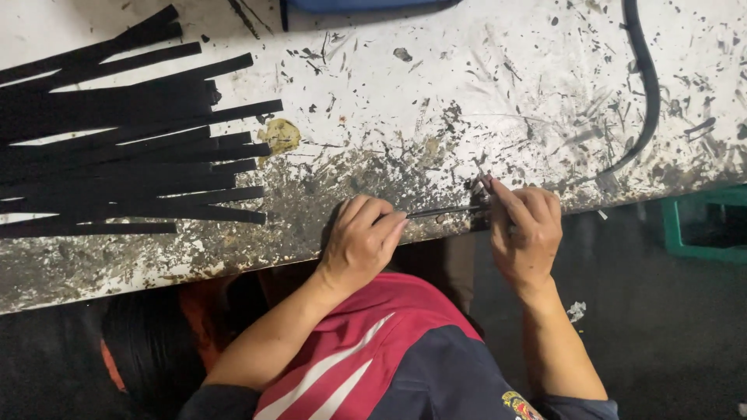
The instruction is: The person uses a small tool to scrape and shape a long black rubber strip on a workbench. They repeatedly rub the tool along the strip's length to smooth or refine its surface, then place the strip aside and pick up another to continue the process.
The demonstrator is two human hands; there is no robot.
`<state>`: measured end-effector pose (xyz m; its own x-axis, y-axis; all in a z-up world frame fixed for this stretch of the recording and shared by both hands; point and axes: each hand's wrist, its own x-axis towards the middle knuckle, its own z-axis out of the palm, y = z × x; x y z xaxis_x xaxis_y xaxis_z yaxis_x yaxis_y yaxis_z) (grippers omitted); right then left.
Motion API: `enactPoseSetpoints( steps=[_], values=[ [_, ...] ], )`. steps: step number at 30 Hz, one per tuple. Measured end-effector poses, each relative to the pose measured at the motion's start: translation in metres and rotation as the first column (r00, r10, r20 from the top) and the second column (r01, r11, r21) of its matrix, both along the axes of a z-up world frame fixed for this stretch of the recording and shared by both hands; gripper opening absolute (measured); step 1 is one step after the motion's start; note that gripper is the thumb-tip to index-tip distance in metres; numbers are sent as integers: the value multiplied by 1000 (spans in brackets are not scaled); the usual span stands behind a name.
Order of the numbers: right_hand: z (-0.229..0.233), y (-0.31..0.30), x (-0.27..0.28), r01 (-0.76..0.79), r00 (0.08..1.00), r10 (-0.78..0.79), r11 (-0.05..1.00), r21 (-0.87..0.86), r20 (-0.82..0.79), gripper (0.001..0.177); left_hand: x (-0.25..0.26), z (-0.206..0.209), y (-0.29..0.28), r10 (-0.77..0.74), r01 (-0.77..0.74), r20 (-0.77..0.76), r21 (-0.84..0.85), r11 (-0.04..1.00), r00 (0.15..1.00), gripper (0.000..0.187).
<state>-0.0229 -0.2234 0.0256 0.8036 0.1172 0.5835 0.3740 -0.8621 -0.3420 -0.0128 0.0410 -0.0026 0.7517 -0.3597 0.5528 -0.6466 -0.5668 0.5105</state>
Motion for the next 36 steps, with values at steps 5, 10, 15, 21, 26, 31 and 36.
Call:
enactPoseSetpoints(
  steps=[5,10,15,21,26,31,36],
  values=[
    [-7,9,-6,24,999,-22,997,-78,26,27,4,0,0,-15,15,4,-8,1000,1000,3],
    [-35,69,-24,-76,997,76,997,-15,14,37,5,4,-1,-17,17,29,-6,1000,999,4],
    [-18,26,-17,45,996,-36,993,-112,80,30,4,-4,-1,5,-4,43,-22,1000,999,4],
    [-36,93,-33,-67,998,67,992,103,7,30,5,6,-2,-12,13,36,-39,999,999,4],
    [-26,56,-26,-19,1000,19,1000,-7,6,31,4,-2,-1,0,1,37,-38,999,999,4],
    [-28,77,-29,-53,998,53,998,-30,16,32,4,0,-2,-19,21,39,-44,999,999,5],
    [-24,52,-24,0,1000,2,998,-68,28,32,4,-4,-1,8,-6,46,-47,999,999,4]
  ],
)
